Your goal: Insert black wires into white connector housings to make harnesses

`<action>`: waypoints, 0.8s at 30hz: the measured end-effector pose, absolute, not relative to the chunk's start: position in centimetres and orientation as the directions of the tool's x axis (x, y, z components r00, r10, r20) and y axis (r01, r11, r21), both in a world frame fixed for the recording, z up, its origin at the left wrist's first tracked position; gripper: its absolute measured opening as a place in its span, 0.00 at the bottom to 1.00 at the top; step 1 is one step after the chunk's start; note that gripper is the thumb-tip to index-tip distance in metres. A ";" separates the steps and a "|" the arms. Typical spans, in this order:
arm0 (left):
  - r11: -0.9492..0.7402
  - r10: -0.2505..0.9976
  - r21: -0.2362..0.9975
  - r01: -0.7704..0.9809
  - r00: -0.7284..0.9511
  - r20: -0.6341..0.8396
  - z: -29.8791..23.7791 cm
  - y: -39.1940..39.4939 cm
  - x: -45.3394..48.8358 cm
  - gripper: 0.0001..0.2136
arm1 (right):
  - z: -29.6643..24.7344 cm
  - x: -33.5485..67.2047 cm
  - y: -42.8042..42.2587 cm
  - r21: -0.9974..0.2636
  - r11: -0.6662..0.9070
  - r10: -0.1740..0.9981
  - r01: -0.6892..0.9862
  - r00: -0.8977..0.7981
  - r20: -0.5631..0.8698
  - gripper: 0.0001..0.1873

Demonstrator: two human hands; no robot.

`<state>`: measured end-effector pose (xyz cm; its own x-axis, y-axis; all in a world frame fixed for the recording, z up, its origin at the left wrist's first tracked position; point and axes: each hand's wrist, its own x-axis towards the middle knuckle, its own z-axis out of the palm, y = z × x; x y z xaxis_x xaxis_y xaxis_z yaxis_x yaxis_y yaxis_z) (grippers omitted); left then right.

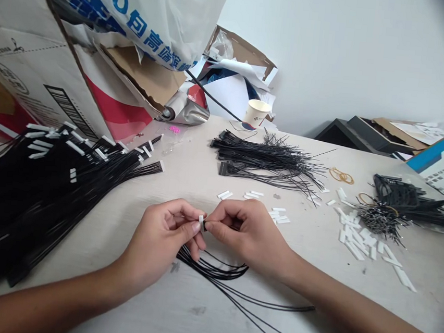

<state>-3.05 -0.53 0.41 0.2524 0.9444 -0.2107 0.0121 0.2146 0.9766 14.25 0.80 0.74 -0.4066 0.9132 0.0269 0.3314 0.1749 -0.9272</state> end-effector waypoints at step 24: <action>0.388 0.917 0.888 -0.246 0.201 -0.345 0.5 0.2 -3.3 0.02 | 0.9 13.0 -3.2 -0.502 0.489 0.800 0.714 -0.596 -0.068 0.05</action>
